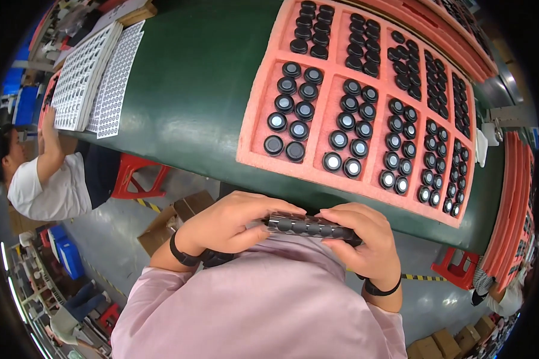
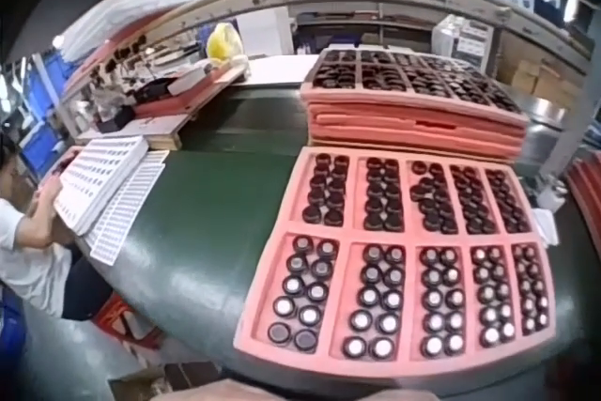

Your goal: The person peels small circular stickers from a sheet and presses them onto the center of round black components held in a foam tray. After applying several stickers, the person picks up a component, presses it against the sticker sheet, and returns it to the tray.

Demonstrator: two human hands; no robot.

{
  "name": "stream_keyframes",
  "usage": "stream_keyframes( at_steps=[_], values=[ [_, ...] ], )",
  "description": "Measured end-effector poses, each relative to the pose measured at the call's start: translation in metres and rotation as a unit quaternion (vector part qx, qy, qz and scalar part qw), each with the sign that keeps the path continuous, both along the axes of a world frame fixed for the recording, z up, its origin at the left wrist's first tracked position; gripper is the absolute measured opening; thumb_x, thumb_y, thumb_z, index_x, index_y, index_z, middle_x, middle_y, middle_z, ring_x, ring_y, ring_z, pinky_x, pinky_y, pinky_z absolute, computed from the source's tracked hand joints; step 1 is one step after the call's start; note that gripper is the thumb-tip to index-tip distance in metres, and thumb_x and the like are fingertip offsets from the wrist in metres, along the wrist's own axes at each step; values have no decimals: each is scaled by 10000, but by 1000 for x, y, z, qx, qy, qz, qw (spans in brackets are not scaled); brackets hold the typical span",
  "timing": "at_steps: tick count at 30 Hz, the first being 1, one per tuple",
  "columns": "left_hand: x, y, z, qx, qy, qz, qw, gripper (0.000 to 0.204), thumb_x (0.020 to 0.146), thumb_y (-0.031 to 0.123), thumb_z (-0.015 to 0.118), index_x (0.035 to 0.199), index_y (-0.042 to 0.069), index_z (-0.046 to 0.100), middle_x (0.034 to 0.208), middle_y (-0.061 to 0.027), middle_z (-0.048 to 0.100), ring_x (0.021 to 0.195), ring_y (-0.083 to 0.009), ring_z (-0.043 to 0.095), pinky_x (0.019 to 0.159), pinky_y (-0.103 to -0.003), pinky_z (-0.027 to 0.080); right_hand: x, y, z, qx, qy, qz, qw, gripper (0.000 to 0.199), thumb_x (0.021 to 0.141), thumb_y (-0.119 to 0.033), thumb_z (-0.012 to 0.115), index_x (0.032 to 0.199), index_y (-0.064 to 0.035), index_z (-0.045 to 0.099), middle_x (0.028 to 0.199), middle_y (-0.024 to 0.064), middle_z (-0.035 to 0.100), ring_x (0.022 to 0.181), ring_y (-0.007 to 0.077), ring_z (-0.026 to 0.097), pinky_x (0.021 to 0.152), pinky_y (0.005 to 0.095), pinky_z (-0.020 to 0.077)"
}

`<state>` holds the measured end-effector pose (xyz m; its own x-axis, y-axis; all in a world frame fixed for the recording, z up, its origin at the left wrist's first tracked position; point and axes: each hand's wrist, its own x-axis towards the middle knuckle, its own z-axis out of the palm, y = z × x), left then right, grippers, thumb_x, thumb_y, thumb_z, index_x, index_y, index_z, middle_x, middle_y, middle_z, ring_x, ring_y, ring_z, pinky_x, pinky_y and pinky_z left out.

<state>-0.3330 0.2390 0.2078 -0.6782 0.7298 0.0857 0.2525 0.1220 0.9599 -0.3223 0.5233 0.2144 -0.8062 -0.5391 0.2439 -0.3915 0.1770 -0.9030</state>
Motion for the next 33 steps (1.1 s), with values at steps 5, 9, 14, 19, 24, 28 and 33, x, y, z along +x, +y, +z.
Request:
stream_keyframes(
  at_steps=[5,9,14,19,24,28,33],
  values=[
    [2,22,-5,83,-69,88,990,462,850,43,759,1280,-41,613,1196,-180,732,1063,-286,738,918,-379,575,-4,3,1,28,-14,-14,999,469,690,-13,804,1145,20,698,1012,164,744,879,328,722,748,378,567],
    [-1,34,-12,136,-94,136,977,486,825,101,843,1241,-28,629,1137,-162,745,1016,-268,746,882,-356,585,-4,6,-3,42,-1,-19,999,497,696,-8,824,1175,4,692,1020,164,732,845,329,713,697,383,563],
    [-8,40,-22,54,-38,102,993,396,837,131,852,1157,-2,660,1062,-141,753,928,-256,747,790,-345,588,-4,10,7,68,8,-71,995,508,681,-64,862,1156,-5,692,1064,153,724,916,326,697,776,403,547],
    [-12,49,-19,32,75,93,992,320,826,131,849,1068,23,671,968,-123,751,823,-281,738,681,-350,572,-4,4,19,77,32,-125,989,451,659,-100,880,1068,-27,706,1047,106,702,918,301,658,811,405,497],
    [-14,54,-17,10,109,95,989,347,784,134,855,1052,29,662,929,-112,740,778,-295,726,634,-359,565,-7,-14,15,67,52,-106,991,348,654,-78,867,963,-52,711,960,67,667,841,271,620,752,378,455],
    [-13,56,-16,-10,155,96,983,347,765,138,842,1035,23,659,920,-113,731,760,-294,719,613,-361,562,-8,-18,17,88,47,-104,990,311,677,-58,870,931,-69,692,911,65,639,823,264,588,721,375,453],
    [-8,59,-19,-33,214,96,971,307,762,136,800,1007,25,654,913,-89,705,737,-248,703,583,-342,548,-6,-19,24,118,56,-96,987,286,685,-67,865,907,-85,687,877,48,613,811,266,563,721,383,424]
  ],
)
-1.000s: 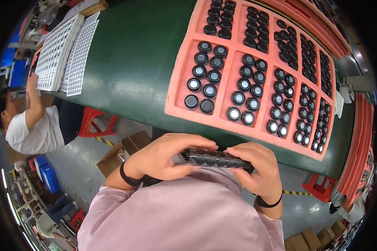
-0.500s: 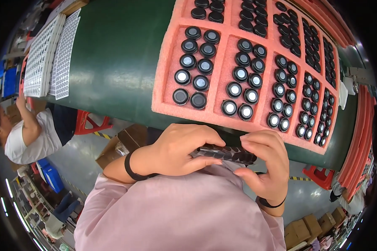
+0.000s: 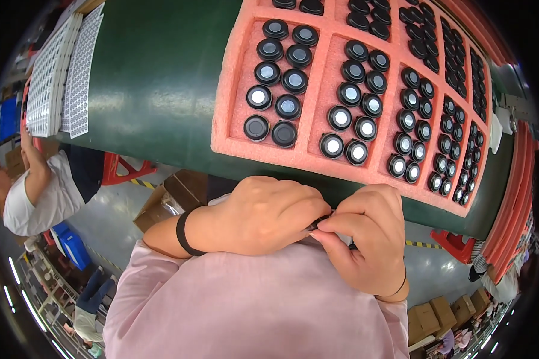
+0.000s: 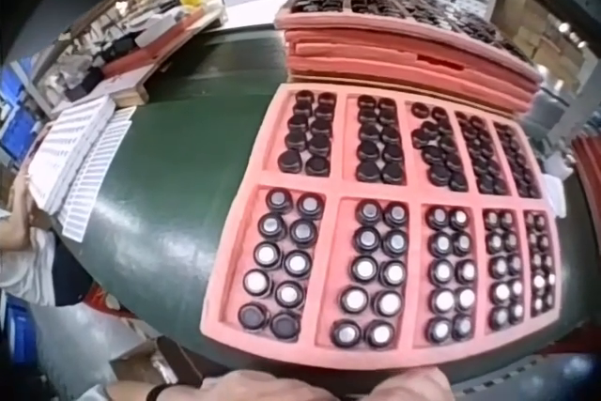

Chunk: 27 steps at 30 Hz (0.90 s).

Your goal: The person peels small circular stickers from a sheet and presses them onto the center of round black components held in a foam tray. After applying several stickers, the person picks up a component, presses it against the sticker sheet, and returns it to the tray.

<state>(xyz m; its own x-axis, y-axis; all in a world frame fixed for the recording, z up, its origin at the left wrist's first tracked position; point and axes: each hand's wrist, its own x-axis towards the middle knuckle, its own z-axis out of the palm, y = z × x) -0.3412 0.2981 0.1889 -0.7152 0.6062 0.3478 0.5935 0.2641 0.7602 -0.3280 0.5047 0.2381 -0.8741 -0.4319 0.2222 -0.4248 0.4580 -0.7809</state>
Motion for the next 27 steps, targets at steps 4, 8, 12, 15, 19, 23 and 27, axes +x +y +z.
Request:
stream_keyframes(
  at_steps=[4,8,12,15,19,23,27],
  values=[
    [2,-2,-2,-6,31,-6,999,282,761,137,766,994,30,647,879,-69,672,710,-216,685,553,-323,531,3,0,4,21,-19,6,1000,273,688,-79,859,888,-96,675,869,47,602,807,273,548,731,388,406],
    [1,-6,-1,-42,31,-49,997,295,805,181,797,1008,20,656,951,-85,710,764,-243,712,573,-343,547,3,0,7,38,-53,15,998,264,693,-88,850,876,-103,660,875,49,594,815,280,539,749,392,393],
    [1,-6,0,-47,20,-51,997,299,807,194,800,1002,23,652,934,-87,702,738,-244,705,565,-343,543,1,1,8,57,-44,19,997,271,693,-80,831,894,-96,651,899,57,597,827,283,547,765,397,395],
    [0,-8,1,-51,6,-47,998,300,804,200,806,991,27,648,929,-89,700,717,-245,701,560,-346,541,0,1,7,72,-21,31,997,299,683,-61,809,938,-75,653,926,65,613,834,282,574,771,403,408],
    [1,-12,1,-38,-6,-33,999,300,802,206,812,972,27,643,889,-99,700,684,-261,695,557,-357,542,1,-5,8,70,-27,24,997,267,717,-85,822,905,-108,632,916,62,585,838,291,523,778,402,377],
    [-2,-12,2,-42,-49,-36,997,320,795,224,826,960,22,641,848,-106,701,674,-275,696,549,-365,541,0,-1,6,80,-2,14,997,272,719,-84,815,911,-108,625,914,58,585,840,288,523,779,407,381],
    [-1,-14,1,-38,-60,-26,997,356,792,261,842,955,14,644,823,-115,701,670,-289,698,546,-376,541,-2,-1,9,91,37,19,995,255,718,-89,813,886,-115,622,915,44,584,844,281,524,782,417,390]
  ],
)
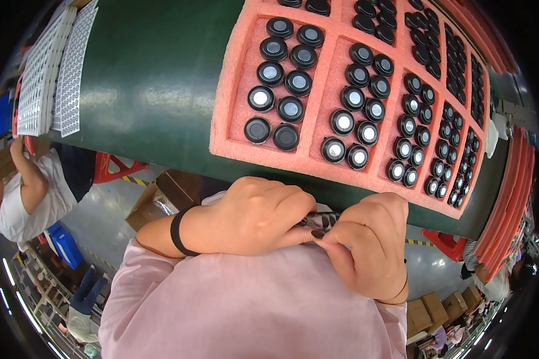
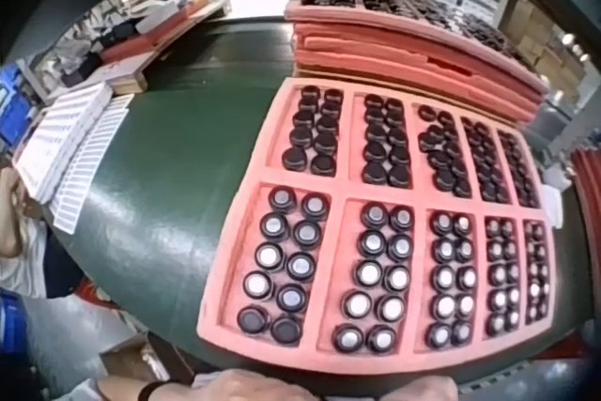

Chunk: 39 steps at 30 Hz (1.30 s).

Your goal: The person peels small circular stickers from a sheet and presses them onto the center of round black components held in a foam tray. After applying several stickers, the person picks up a component, presses it against the sticker sheet, and returns it to the tray.

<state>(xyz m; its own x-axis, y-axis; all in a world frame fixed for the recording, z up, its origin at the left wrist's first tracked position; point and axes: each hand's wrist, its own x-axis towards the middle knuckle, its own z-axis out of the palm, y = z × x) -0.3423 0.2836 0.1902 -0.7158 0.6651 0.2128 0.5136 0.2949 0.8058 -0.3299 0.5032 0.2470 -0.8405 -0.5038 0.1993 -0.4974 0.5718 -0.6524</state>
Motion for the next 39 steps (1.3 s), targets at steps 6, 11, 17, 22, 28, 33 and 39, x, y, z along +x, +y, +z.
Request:
stream_keyframes(
  at_steps=[6,11,17,22,28,33,39],
  values=[
    [-6,-2,3,21,56,-8,998,416,780,360,845,940,35,640,932,-115,712,805,-283,704,575,-376,539,-26,17,-1,-50,-70,-28,996,213,735,-54,779,887,-66,631,912,62,584,851,273,543,787,405,414],
    [-17,0,-1,13,141,-16,990,429,805,437,808,916,67,622,1143,-128,695,1085,-327,651,833,-482,538,-52,14,-20,-33,-158,-114,980,143,804,-41,740,893,-34,629,872,82,556,843,294,536,801,402,417],
    [-17,-1,-9,-41,137,-22,989,435,843,478,762,878,80,591,1245,-144,672,1238,-368,587,1069,-597,391,-60,12,-35,19,-149,-98,984,110,861,-12,705,893,-12,600,874,58,514,815,221,493,744,325,406],
    [-16,1,-11,-67,142,-19,987,445,856,493,742,838,87,559,1275,-152,674,1273,-364,583,1134,-614,330,-61,11,-38,37,-119,-92,988,108,857,-28,713,885,-15,609,859,66,520,827,230,486,749,334,399],
    [-15,2,-12,-77,139,-17,987,452,856,493,740,808,89,544,1299,-148,673,1286,-353,580,1148,-616,314,-60,7,-38,45,-127,-102,986,81,868,-87,722,876,-41,656,887,96,569,900,324,543,814,420,427],
    [-16,3,-10,-81,140,-14,987,456,848,492,745,790,85,546,1294,-142,675,1288,-353,579,1149,-616,312,-59,7,-41,39,-96,-103,989,111,841,-36,724,870,-18,618,843,77,517,828,256,490,759,355,396],
    [-15,3,-12,-80,142,-9,987,459,843,495,745,780,85,548,1291,-143,676,1292,-350,579,1148,-615,314,-57,5,-43,43,-73,-104,991,119,831,-29,730,871,-19,618,849,85,520,838,268,503,764,374,404]
  ],
)
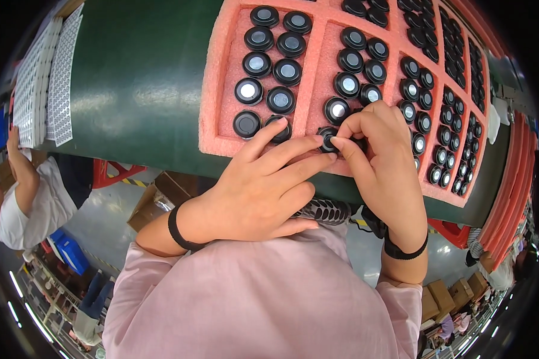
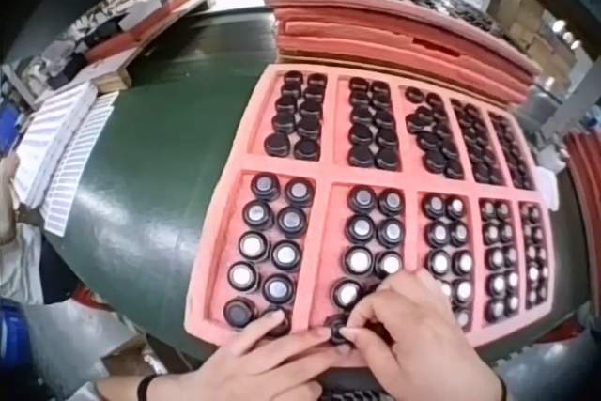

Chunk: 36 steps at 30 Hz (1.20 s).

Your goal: The person peels small circular stickers from a sheet and presses them onto the center of round black components held in a foam tray. After applying several stickers, the person picks up a component, presses it against the sticker sheet, and returns it to the tray.

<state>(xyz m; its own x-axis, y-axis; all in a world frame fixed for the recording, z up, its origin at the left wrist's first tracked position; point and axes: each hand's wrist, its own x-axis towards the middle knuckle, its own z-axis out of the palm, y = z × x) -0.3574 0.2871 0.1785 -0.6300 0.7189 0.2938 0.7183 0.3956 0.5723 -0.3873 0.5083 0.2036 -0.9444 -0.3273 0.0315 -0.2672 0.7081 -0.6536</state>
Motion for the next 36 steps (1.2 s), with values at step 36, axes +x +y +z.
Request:
stream_keyframes(
  at_steps=[36],
  values=[
    [5,20,4,65,9,-1,998,303,790,298,825,883,102,614,1061,-73,710,1013,-277,638,984,-494,445,61,25,13,-239,-106,61,963,236,740,-6,828,914,-26,669,913,90,665,831,243,637,725,340,500]
  ],
)
